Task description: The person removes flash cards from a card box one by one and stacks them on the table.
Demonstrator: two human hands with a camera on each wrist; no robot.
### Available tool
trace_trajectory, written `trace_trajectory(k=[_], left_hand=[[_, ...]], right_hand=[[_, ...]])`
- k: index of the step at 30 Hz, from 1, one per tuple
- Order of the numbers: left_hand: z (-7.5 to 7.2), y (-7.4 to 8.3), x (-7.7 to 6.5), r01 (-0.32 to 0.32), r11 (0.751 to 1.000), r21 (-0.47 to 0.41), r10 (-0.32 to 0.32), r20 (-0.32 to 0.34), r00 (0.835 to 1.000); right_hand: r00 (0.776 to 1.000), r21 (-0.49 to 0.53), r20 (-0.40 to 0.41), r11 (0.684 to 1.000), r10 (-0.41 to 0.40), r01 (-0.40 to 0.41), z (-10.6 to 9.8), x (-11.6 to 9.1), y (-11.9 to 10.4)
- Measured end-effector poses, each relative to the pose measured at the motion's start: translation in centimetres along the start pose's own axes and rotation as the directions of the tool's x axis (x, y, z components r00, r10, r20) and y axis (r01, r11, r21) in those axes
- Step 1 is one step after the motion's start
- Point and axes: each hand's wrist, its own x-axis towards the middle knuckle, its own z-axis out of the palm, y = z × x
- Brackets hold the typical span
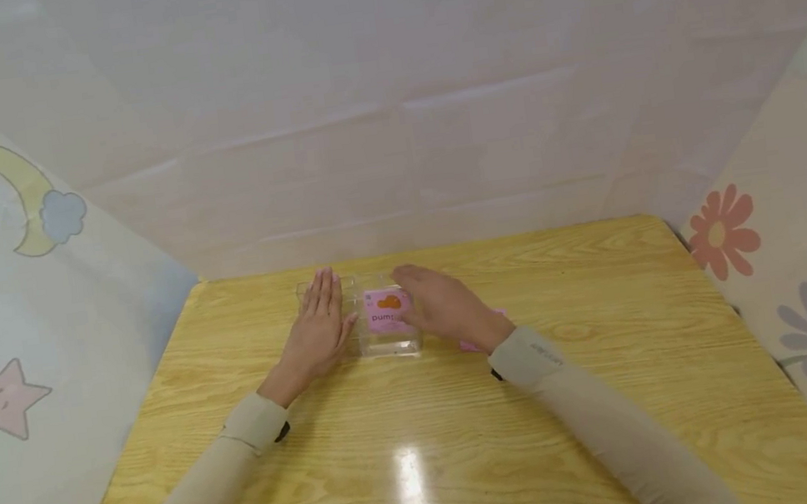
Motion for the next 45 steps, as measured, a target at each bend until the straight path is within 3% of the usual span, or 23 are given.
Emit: trace_trajectory(k=[15,24,33,45], left_hand=[[-0.4,-0.2,-0.3,-0.005,1.000,0.010,0.005,0.001,1.000],[-0.4,-0.2,-0.3,-0.003,1.000,0.008,0.003,-0.001,1.000],[-0.3,-0.2,-0.2,-0.008,1.000,0.021,0.008,-0.008,1.000],[-0.3,-0.2,-0.3,-0.002,1.000,0.012,0.002,-0.008,1.000]], right_hand=[[0.994,-0.128,-0.005,0.986,-0.111,0.110,1.6,0.6,-0.8],[0.994,-0.161,0.047,0.981,-0.101,0.107,1.9,0.8,-1.3],[0.987,-0.267,0.080,0.951,-0.140,0.157,2.4,1.0,-1.1],[0.986,-0.306,0.078,0.938,-0.147,0.164,2.6,1.0,-1.6]])
